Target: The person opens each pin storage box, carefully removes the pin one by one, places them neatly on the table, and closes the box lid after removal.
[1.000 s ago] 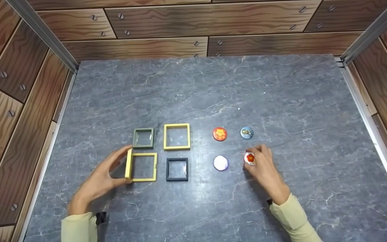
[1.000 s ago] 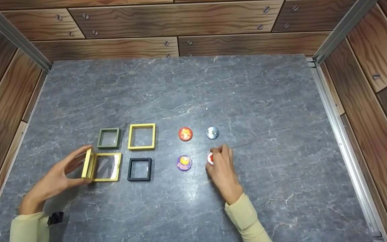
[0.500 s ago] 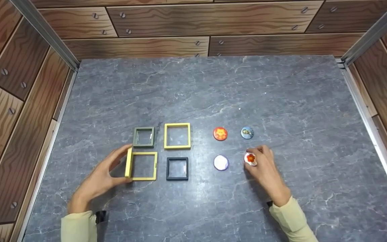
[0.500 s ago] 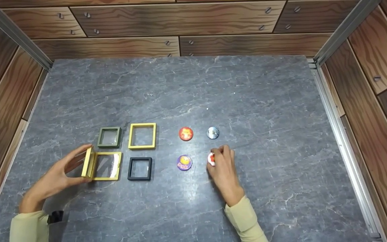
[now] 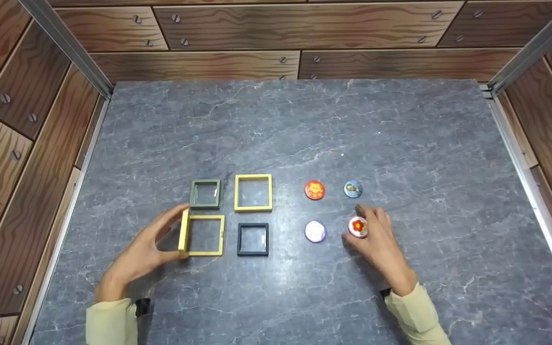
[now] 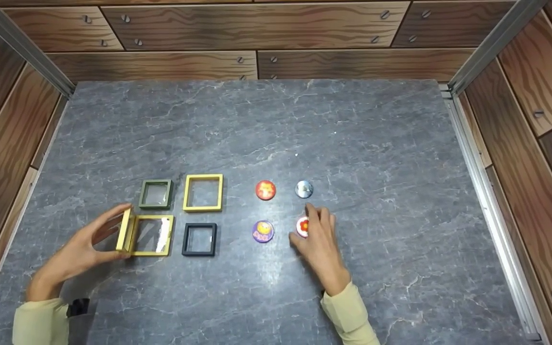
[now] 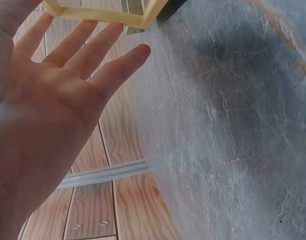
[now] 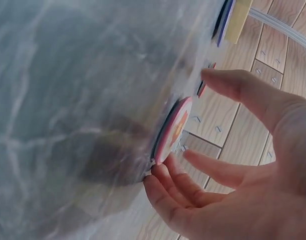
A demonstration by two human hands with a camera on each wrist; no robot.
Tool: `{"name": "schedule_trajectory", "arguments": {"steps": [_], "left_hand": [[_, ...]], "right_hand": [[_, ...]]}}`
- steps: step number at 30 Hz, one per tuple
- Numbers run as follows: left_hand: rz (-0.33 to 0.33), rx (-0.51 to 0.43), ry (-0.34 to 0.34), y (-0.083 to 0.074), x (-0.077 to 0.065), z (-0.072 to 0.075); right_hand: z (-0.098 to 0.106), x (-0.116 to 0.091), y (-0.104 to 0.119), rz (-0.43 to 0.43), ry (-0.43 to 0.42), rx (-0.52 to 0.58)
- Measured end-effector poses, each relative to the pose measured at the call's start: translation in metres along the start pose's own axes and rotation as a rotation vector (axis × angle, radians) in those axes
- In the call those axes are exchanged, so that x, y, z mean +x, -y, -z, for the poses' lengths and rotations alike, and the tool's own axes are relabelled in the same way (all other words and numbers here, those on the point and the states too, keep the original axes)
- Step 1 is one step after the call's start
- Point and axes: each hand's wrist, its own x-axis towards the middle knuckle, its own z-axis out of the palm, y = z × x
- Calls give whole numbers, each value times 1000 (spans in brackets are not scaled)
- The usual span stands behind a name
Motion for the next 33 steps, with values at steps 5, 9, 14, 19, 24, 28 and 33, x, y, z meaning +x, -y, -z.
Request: {"name": "schedule_trajectory", "arguments": {"steps": [5,9,14,19,24,28,33], "left_hand": [[8,27,-6,-1,1,-2],[18,41,-13,-2,1,-4],[11,38,-13,-2,3,-5],[25,57,-10,-1,5,-5],[54,34,-6,-1,4,-4],[62,-46,5,-2,4,-2],[79,-80,8,-1,2,-4]], "right_hand": [[3,0,6,7,-57,15],[0,3,16,69,-136,31],[-10,9,40,112,-108,39],[-30,13,68,198,-46,36],[-51,16,101,264,73,78],[-66,18,131,306,194,108],[-84,17,166,357,316,73]]}}
